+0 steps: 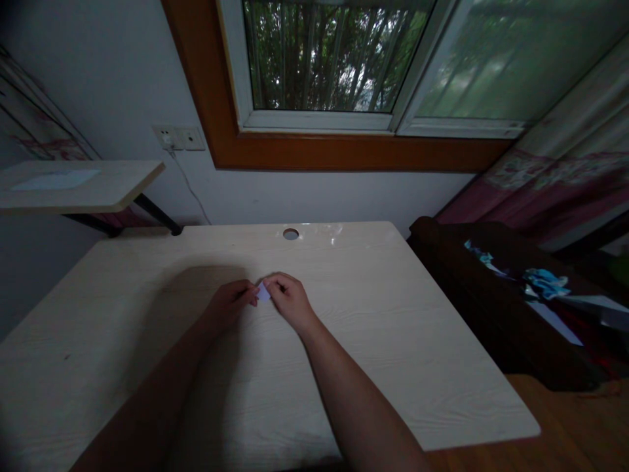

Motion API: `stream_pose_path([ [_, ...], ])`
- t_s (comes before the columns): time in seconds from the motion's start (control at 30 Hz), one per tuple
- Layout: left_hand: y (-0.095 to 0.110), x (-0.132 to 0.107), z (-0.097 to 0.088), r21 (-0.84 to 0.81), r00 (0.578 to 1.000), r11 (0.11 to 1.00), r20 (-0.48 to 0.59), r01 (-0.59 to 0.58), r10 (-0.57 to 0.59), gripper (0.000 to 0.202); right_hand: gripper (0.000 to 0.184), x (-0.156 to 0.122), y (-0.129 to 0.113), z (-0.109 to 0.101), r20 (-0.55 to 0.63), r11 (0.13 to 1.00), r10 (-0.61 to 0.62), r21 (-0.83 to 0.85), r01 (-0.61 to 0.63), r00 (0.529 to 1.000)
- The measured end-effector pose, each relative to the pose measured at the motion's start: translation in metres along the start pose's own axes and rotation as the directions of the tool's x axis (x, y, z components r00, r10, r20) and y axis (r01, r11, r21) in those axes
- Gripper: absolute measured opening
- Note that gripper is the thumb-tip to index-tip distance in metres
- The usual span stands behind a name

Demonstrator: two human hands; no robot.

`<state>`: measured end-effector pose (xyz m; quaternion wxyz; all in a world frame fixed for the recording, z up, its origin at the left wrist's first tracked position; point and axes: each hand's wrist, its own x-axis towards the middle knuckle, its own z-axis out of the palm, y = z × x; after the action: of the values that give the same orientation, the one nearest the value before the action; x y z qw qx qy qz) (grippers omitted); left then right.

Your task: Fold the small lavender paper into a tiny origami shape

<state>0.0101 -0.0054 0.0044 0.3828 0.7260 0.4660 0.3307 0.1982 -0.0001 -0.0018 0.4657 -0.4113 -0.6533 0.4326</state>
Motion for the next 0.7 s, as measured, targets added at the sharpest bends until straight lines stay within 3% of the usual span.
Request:
stream_pose_path([
  [0.37, 0.0070, -0.0020, -0.0001, -0.030, 0.999, 0.999, -0.031, 0.026, -0.027, 0.022, 0.030, 0.0008, 0.0024, 0.0004, -0.007, 1.000, -0.006, -0.013, 0.006, 1.000],
  [0.7, 0.0004, -0.0023, -0.0012, -0.016, 0.998, 0.999, -0.043, 0.035, -0.035, 0.031, 0.029, 0.0014, 0.0028, 0.0013, -0.030, 0.996, -0.044, -0.079, 0.042, 0.999],
])
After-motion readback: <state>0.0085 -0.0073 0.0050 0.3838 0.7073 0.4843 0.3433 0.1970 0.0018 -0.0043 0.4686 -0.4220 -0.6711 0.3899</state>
